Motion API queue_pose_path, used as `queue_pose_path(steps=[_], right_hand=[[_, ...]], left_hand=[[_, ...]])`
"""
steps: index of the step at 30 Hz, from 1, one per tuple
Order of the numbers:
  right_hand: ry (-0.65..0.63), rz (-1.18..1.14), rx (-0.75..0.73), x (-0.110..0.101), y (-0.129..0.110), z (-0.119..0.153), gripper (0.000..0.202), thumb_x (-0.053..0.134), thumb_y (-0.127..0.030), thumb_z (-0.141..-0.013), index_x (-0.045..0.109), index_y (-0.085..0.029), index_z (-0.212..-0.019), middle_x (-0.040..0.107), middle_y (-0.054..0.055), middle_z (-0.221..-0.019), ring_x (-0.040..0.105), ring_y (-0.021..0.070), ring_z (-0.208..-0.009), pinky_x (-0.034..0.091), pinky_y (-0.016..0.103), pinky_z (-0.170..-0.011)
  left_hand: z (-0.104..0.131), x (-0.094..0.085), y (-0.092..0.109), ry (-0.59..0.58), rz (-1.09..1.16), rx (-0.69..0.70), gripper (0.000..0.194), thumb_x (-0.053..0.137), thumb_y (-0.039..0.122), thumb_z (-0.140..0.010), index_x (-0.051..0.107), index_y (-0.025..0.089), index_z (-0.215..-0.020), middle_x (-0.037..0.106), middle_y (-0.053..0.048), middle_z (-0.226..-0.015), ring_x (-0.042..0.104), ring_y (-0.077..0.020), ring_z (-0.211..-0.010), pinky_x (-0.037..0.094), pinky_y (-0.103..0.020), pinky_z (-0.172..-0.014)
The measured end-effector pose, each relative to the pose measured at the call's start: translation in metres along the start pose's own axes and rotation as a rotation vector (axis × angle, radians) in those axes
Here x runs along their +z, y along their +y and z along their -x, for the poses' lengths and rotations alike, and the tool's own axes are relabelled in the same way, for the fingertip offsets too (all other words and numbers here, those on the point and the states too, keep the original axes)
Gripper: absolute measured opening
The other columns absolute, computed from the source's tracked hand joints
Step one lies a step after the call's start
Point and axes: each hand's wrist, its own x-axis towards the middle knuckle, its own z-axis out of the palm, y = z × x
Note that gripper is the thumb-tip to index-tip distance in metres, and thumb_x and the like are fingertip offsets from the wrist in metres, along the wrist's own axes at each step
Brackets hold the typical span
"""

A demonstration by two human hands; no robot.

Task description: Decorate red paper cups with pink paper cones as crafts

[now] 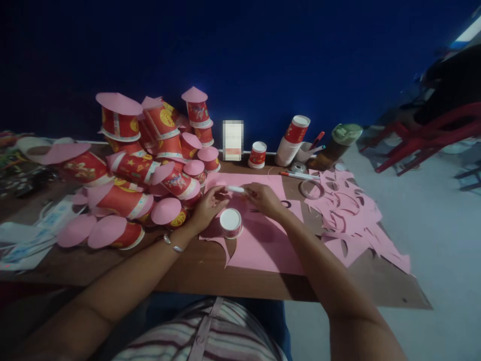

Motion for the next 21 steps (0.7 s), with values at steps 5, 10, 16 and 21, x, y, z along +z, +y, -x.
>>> queue_pose_path(steps=[5,10,16,21], right_hand=[[-0.035,-0.43,0.157,0.022,-0.003,0.015,0.035,0.062,-0.047,-0.091,0.077,-0.019,-0.106,0.069,0.002,-0.076,0.054,0.0138,-0.061,0.044,0.027,-0.058],[0.021,-0.65,0.28,0.025,0.003,0.015,0.037,0.074,-0.05,-0.081,0.076,-0.02,-0.103,0.065,-0.001,-0.074,0.05,0.0111,-0.058,0.041,0.024,-0.052],[0.153,-0.789,0.303,0.022,0.013,0.015,0.036,0.081,-0.047,-0.076,0.074,-0.023,-0.102,0.065,-0.002,-0.074,0.057,0.0133,-0.065,0.049,0.027,-0.062],[0.181,-0.937,0.347,0.027,0.017,0.014,0.032,0.085,-0.043,-0.073,0.071,-0.023,-0.094,0.063,-0.003,-0.07,0.056,0.0113,-0.061,0.045,0.023,-0.056]], left_hand=[[0.001,0.0,0.01,-0.006,-0.036,0.044,0.026,0.072,0.029,-0.085,0.069,0.018,-0.109,0.072,-0.008,-0.107,0.069,-0.0185,-0.096,0.057,-0.031,-0.084],[0.002,-0.002,0.019,0.022,-0.01,0.019,0.021,0.075,0.033,-0.083,0.072,0.018,-0.098,0.073,-0.005,-0.091,0.068,-0.0166,-0.082,0.056,-0.029,-0.074],[0.003,-0.004,0.016,0.004,-0.12,0.02,0.012,0.075,0.027,-0.083,0.072,0.018,-0.091,0.068,-0.003,-0.087,0.064,-0.0153,-0.078,0.053,-0.027,-0.07],[0.001,-0.002,-0.001,-0.028,-0.318,0.094,0.01,0.07,0.011,-0.08,0.069,0.019,-0.086,0.06,-0.003,-0.098,0.06,-0.0138,-0.082,0.054,-0.028,-0.078]])
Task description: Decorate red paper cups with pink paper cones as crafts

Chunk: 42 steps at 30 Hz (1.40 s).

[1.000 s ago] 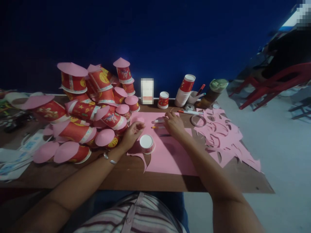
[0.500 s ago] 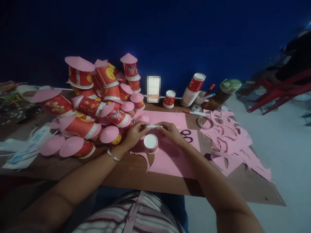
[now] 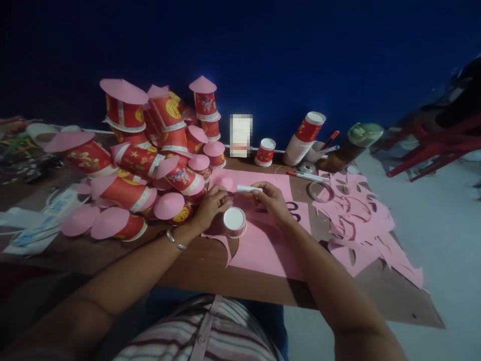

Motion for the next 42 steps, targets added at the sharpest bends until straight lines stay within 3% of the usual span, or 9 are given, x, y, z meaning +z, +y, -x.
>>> queue_pose_path(steps=[2,5,7,12,19,29,42], right_hand=[[-0.006,-0.062,0.045,0.002,0.001,0.0,0.031,0.084,-0.044,-0.074,0.071,-0.022,-0.091,0.063,-0.003,-0.07,0.055,0.0105,-0.06,0.042,0.021,-0.053],[-0.021,-0.109,0.104,0.008,0.002,0.001,0.033,0.083,-0.048,-0.076,0.072,-0.02,-0.088,0.06,-0.003,-0.066,0.048,0.0082,-0.053,0.034,0.02,-0.046],[-0.037,-0.083,0.122,0.012,0.002,0.004,0.035,0.083,-0.049,-0.076,0.073,-0.019,-0.09,0.056,-0.004,-0.062,0.043,0.007,-0.049,0.029,0.019,-0.044],[-0.131,0.009,0.148,0.017,0.006,0.009,0.041,0.081,-0.048,-0.078,0.072,-0.022,-0.108,0.057,-0.005,-0.059,0.039,0.0076,-0.043,0.027,0.021,-0.04],[-0.166,-0.032,0.107,0.015,0.005,0.01,0.03,0.08,-0.045,-0.081,0.073,-0.019,-0.094,0.071,0.003,-0.073,0.064,0.0152,-0.061,0.051,0.029,-0.057],[-0.22,0.068,0.138,0.014,-0.002,0.01,0.047,0.071,-0.061,-0.086,0.067,-0.018,-0.069,0.067,0.004,-0.057,0.058,0.0158,-0.048,0.046,0.029,-0.048],[-0.26,0.163,0.14,0.013,-0.01,0.012,0.06,0.061,-0.069,-0.09,0.065,-0.016,-0.062,0.062,0.004,-0.048,0.054,0.0127,-0.039,0.04,0.025,-0.044]], left_hand=[[0.0,0.002,-0.004,0.032,-0.015,0.003,0.014,0.067,0.007,-0.079,0.068,0.019,-0.084,0.057,-0.002,-0.1,0.058,-0.0117,-0.078,0.054,-0.026,-0.075],[0.001,0.001,0.001,0.019,0.03,0.006,0.038,0.075,0.012,-0.078,0.069,0.023,-0.114,0.056,-0.003,-0.109,0.057,-0.0108,-0.076,0.054,-0.026,-0.073],[0.002,-0.002,0.009,0.052,0.058,0.017,0.042,0.077,0.02,-0.081,0.066,0.023,-0.122,0.059,-0.005,-0.114,0.059,-0.0117,-0.078,0.054,-0.027,-0.073],[0.001,-0.005,0.021,0.067,0.116,0.077,0.018,0.073,0.023,-0.086,0.071,0.02,-0.104,0.069,-0.003,-0.097,0.064,-0.0163,-0.089,0.052,-0.029,-0.081],[0.002,-0.008,0.026,0.108,0.105,0.085,0.011,0.074,0.024,-0.086,0.072,0.02,-0.096,0.07,-0.003,-0.087,0.064,-0.0157,-0.081,0.052,-0.03,-0.076],[0.003,-0.01,0.033,0.101,0.048,0.166,0.009,0.074,0.023,-0.087,0.071,0.02,-0.095,0.07,-0.003,-0.089,0.065,-0.0156,-0.082,0.053,-0.028,-0.072],[0.002,-0.01,0.03,0.111,0.027,0.314,0.012,0.074,0.023,-0.087,0.07,0.02,-0.098,0.071,-0.004,-0.092,0.067,-0.0155,-0.087,0.055,-0.029,-0.074]])
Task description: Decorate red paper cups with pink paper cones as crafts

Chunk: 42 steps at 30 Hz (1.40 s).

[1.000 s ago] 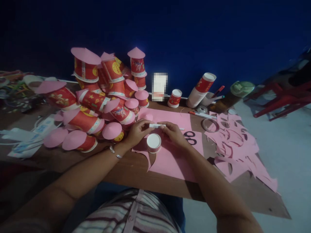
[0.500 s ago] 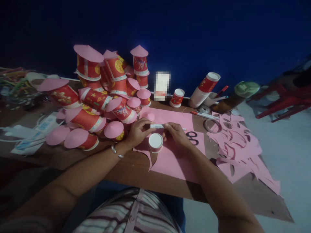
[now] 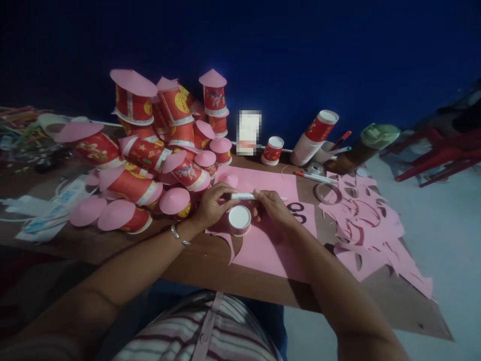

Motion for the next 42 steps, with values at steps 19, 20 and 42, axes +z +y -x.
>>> queue_pose_path(steps=[19,20,42], right_hand=[[0.004,-0.27,0.001,0.0,0.01,-0.005,0.031,0.085,-0.045,-0.077,0.073,-0.016,-0.079,0.07,0.003,-0.063,0.062,0.0144,-0.051,0.052,0.029,-0.052],[0.002,-0.284,0.009,0.0,0.009,-0.004,0.032,0.085,-0.046,-0.077,0.073,-0.016,-0.077,0.069,0.003,-0.061,0.061,0.0145,-0.05,0.051,0.029,-0.051],[0.365,-0.478,-0.229,-0.003,0.002,-0.017,0.036,0.077,-0.058,-0.08,0.061,-0.027,-0.087,0.068,-0.003,-0.077,0.059,0.014,-0.062,0.053,0.029,-0.06]], left_hand=[[0.001,0.003,-0.001,0.077,0.041,-0.154,0.012,0.079,0.024,-0.081,0.07,0.018,-0.085,0.069,0.0,-0.077,0.062,-0.0113,-0.068,0.049,-0.023,-0.061],[0.001,0.002,0.0,0.075,0.04,-0.148,0.012,0.079,0.024,-0.081,0.07,0.018,-0.086,0.069,0.0,-0.077,0.062,-0.0113,-0.068,0.049,-0.023,-0.061],[0.0,-0.006,0.003,0.157,0.246,-0.16,0.032,0.061,0.037,-0.095,0.054,0.023,-0.123,0.061,-0.01,-0.12,0.065,-0.0135,-0.088,0.057,-0.028,-0.076]])
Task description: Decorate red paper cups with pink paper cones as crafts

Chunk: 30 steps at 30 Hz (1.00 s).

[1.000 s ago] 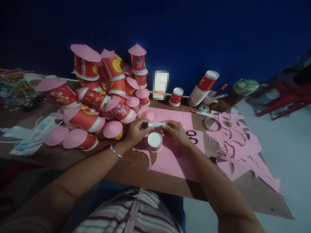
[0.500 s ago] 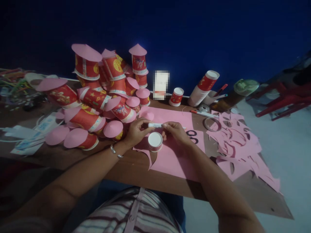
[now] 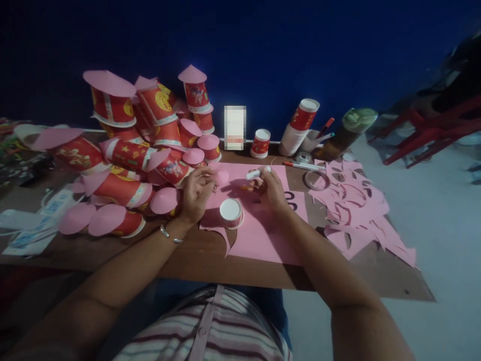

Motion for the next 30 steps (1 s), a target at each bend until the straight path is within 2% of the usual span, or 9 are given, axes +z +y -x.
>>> queue_pose_path(steps=[3,6,8,10,12,14,18,23,30], right_hand=[[0.046,0.025,-0.009,-0.004,-0.003,-0.003,0.042,0.076,-0.064,-0.077,0.057,-0.028,-0.087,0.071,-0.001,-0.086,0.062,0.0158,-0.065,0.055,0.03,-0.06],[0.024,0.017,-0.034,-0.003,-0.008,-0.002,0.043,0.087,-0.051,-0.068,0.058,-0.028,-0.089,0.07,-0.003,-0.085,0.059,0.0133,-0.065,0.054,0.026,-0.06],[-0.019,0.007,-0.032,0.0,-0.012,0.0,0.043,0.09,-0.041,-0.064,0.061,-0.026,-0.091,0.069,-0.004,-0.082,0.058,0.0109,-0.064,0.054,0.025,-0.062],[-0.053,0.012,-0.037,0.003,-0.017,0.004,0.039,0.091,-0.036,-0.064,0.064,-0.024,-0.09,0.066,-0.005,-0.078,0.056,0.0093,-0.063,0.054,0.024,-0.064],[-0.082,0.042,-0.059,0.005,-0.023,0.01,0.033,0.09,-0.035,-0.067,0.066,-0.023,-0.086,0.065,-0.005,-0.076,0.056,0.0087,-0.062,0.054,0.024,-0.064],[-0.099,0.087,-0.09,0.006,-0.03,0.018,0.03,0.089,-0.036,-0.07,0.067,-0.022,-0.084,0.066,-0.004,-0.077,0.057,0.0091,-0.062,0.054,0.025,-0.063],[-0.09,0.17,-0.144,0.005,-0.035,0.03,0.029,0.087,-0.04,-0.072,0.067,-0.023,-0.084,0.065,-0.002,-0.08,0.06,0.0114,-0.064,0.054,0.027,-0.061],[-0.064,0.219,-0.168,0.0,-0.023,0.034,0.03,0.086,-0.043,-0.073,0.068,-0.022,-0.085,0.065,-0.001,-0.078,0.061,0.0137,-0.067,0.054,0.029,-0.064],[-0.07,0.387,-0.233,-0.003,-0.019,0.044,0.03,0.083,-0.046,-0.078,0.066,-0.022,-0.083,0.065,0.0,-0.073,0.061,0.0152,-0.064,0.053,0.03,-0.063]], left_hand=[[0.003,0.001,0.007,-0.144,0.097,0.02,0.046,0.062,0.052,-0.093,0.052,0.022,-0.126,0.059,-0.013,-0.122,0.065,-0.0176,-0.094,0.057,-0.033,-0.083],[0.009,0.004,0.01,-0.367,0.138,-0.028,0.067,0.069,0.065,-0.082,0.052,0.022,-0.13,0.061,-0.015,-0.125,0.066,-0.0241,-0.105,0.056,-0.04,-0.093],[0.013,0.006,0.01,-0.484,0.116,-0.056,0.077,0.079,0.063,-0.073,0.052,0.022,-0.131,0.06,-0.016,-0.13,0.064,-0.0286,-0.114,0.054,-0.044,-0.1],[0.017,0.01,0.009,-0.538,0.031,-0.054,0.081,0.09,0.05,-0.064,0.052,0.022,-0.131,0.059,-0.016,-0.132,0.061,-0.0312,-0.121,0.051,-0.048,-0.103],[0.022,0.014,0.008,-0.528,-0.093,-0.046,0.078,0.093,0.034,-0.062,0.052,0.022,-0.127,0.06,-0.014,-0.129,0.061,-0.0302,-0.119,0.052,-0.049,-0.103],[0.025,0.019,0.006,-0.497,-0.185,-0.068,0.072,0.091,0.026,-0.064,0.052,0.023,-0.124,0.063,-0.011,-0.123,0.065,-0.0268,-0.109,0.054,-0.048,-0.098],[0.02,0.026,0.002,-0.401,-0.237,-0.028,0.068,0.09,0.023,-0.063,0.054,0.021,-0.12,0.062,-0.009,-0.117,0.064,-0.0264,-0.109,0.053,-0.048,-0.098],[0.01,0.027,0.001,-0.384,-0.306,0.036,0.066,0.091,0.022,-0.062,0.058,0.022,-0.118,0.057,-0.008,-0.118,0.058,-0.0282,-0.118,0.048,-0.05,-0.107],[0.009,0.028,0.0,-0.335,-0.27,-0.09,0.06,0.084,0.016,-0.065,0.052,0.022,-0.116,0.062,-0.005,-0.113,0.064,-0.0219,-0.103,0.054,-0.038,-0.09]])
